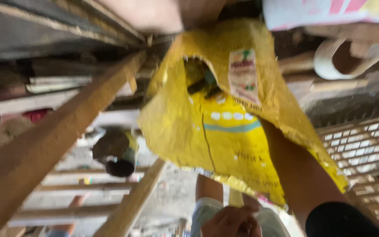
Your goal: The person assembles a bamboo frame structure by inserting split bamboo strips into a frame and securing them with a hammer. They also use a knife to split a small piece of wood and retrieve nails from a container.
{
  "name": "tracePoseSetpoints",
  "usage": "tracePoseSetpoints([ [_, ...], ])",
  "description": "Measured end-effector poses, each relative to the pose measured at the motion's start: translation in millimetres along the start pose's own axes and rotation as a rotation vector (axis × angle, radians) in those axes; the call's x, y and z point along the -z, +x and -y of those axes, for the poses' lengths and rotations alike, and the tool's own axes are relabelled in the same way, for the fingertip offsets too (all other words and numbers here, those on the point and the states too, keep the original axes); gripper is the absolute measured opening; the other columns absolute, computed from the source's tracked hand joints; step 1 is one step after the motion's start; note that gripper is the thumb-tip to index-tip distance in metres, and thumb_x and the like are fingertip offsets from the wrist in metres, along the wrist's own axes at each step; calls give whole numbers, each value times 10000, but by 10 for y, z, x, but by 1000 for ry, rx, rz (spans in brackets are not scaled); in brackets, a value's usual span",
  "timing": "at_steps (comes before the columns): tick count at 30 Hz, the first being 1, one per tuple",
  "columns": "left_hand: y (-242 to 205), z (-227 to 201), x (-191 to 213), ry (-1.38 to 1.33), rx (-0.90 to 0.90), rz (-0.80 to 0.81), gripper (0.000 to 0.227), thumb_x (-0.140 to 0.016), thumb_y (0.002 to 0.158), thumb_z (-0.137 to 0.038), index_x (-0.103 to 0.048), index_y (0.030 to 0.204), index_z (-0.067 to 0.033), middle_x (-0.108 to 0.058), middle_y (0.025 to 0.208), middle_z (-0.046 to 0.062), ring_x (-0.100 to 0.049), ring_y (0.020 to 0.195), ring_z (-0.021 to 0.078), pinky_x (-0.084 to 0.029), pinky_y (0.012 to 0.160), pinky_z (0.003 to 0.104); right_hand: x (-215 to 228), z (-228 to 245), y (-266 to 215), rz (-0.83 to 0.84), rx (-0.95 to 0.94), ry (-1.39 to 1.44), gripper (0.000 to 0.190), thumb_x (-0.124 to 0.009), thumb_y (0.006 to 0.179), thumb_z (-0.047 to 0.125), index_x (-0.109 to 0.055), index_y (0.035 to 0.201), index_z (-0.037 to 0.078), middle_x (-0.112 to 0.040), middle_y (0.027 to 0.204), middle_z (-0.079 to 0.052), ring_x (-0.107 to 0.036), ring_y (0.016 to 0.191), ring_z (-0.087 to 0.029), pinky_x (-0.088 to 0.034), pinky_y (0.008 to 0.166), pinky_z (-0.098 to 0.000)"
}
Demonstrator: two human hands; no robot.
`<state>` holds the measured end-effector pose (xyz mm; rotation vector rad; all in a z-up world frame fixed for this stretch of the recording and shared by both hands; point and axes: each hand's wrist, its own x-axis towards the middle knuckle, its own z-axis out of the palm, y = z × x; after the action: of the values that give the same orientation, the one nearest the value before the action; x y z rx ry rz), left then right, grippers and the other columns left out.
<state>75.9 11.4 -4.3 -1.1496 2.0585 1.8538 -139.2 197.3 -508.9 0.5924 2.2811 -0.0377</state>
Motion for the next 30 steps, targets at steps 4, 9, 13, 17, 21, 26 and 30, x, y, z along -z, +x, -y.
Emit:
tracePoseSetpoints([
  [4,42,-204,-9,-167,-49,-30,190,-770,866,-47,-758,1054,-70,-753,861,97,-819,759,160,-685,653,282,127,33,-5,22,-72,164,176,-655,946,217,-683,1037,69,-629,816,-103,-551,672,-257,-511,635,-434],
  [9,18,-487,15,-80,-168,24,230,-765,849,-30,-748,1076,-67,-742,898,107,-783,782,207,-654,710,297,169,232,-274,155,-76,483,159,-665,954,208,-671,1031,69,-603,796,-74,-515,635,-215,-503,606,-410],
  [13,-157,-632,-94,-53,-243,-95,194,-764,867,-31,-750,1052,-89,-755,914,88,-783,776,188,-653,687,282,444,351,-621,344,-51,729,148,-673,960,201,-662,1026,69,-582,780,-52,-487,605,-183,-497,583,-390],
  [17,-578,-697,-145,12,-404,-228,208,-771,855,-26,-730,1052,-81,-736,897,95,-764,765,213,-623,652,307,1237,277,-1602,613,14,855,139,-681,966,194,-652,1021,70,-561,764,-29,-458,575,-150,-491,560,-371],
  [21,-1028,-801,-181,72,-582,-318,290,-779,834,-1,-739,1111,-78,-728,930,116,-756,753,214,-614,639,298,2403,-423,-2815,831,201,833,152,-671,995,199,-626,1002,54,-501,733,0,-429,555,-113,-486,540,-342],
  [26,-1930,-1127,-296,147,-551,-270,394,-763,841,14,-705,1218,-86,-735,1080,107,-755,883,264,-623,739,350,3698,-1928,-4071,960,462,889,203,-593,990,195,-609,1001,-7,-593,728,-57,-531,560,-132,-475,519,-292],
  [30,-2764,-1587,-628,348,-800,-225,589,-738,747,21,-649,1316,-106,-683,1228,136,-653,1142,358,-566,941,456,4380,-3432,-5025,930,648,998,209,-622,941,203,-625,1020,10,-599,690,-56,-528,511,-118,-450,460,-284],
])
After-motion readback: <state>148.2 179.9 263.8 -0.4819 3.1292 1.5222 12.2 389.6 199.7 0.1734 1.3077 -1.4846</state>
